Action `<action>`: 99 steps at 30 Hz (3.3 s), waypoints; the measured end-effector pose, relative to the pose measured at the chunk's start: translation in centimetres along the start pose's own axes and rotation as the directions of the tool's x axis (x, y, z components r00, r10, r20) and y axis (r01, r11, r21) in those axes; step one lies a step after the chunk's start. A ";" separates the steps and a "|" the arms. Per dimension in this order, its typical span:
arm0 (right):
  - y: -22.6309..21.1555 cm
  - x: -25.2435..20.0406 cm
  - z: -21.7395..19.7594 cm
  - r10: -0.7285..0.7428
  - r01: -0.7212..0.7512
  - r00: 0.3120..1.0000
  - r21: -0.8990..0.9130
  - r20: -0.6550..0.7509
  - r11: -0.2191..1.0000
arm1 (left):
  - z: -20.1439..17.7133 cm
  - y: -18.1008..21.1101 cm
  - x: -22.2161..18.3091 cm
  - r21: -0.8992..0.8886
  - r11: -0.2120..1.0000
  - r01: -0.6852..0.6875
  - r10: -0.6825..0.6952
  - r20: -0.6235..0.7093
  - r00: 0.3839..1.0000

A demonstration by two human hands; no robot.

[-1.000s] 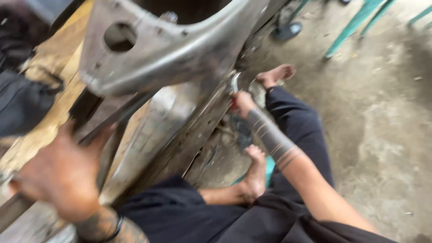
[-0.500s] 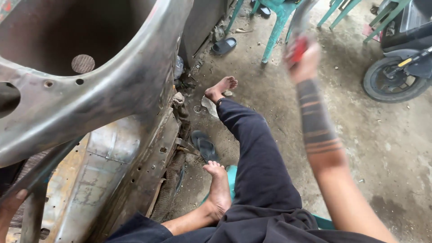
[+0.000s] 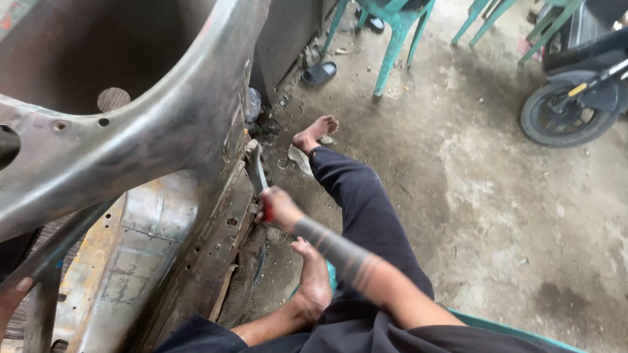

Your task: Using a scraper and wire brush to clean rust and debris from a motorcycle frame.

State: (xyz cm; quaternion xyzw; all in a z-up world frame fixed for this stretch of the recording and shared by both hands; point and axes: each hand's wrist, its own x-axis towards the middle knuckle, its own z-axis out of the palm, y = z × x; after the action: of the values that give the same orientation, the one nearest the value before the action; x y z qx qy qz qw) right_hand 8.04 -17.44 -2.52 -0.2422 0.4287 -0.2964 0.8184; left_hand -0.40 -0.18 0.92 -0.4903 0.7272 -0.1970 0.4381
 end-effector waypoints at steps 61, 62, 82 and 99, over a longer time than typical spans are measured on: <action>-7.1 -5.8 -11.8 0.116 -0.195 0.938 0.222 0.326 0.955 | 19.2 -36.6 -25.5 -0.425 -0.202 0.882 -0.678 0.711 0.187; -7.3 -5.7 -12.4 0.095 -0.159 0.944 0.182 0.317 0.970 | 17.2 -37.5 -25.5 -0.428 -0.174 0.887 -0.625 0.744 0.236; -1.2 -1.2 5.6 -0.102 0.615 0.692 -0.657 0.715 -0.437 | 9.0 -39.2 -25.5 -0.451 -0.117 0.885 -0.547 0.773 0.322; -14.6 3.9 -7.2 -0.008 0.280 0.824 -0.420 0.566 -0.863 | 13.7 -36.5 -22.9 -0.527 -0.057 0.848 -0.740 0.593 0.318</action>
State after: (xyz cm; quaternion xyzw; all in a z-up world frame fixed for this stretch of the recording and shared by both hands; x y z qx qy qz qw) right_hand -0.30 -31.46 1.12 -0.9598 0.2506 0.1039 -0.0715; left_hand 33.76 5.96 29.88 -0.9614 0.2718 -0.0403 0.0154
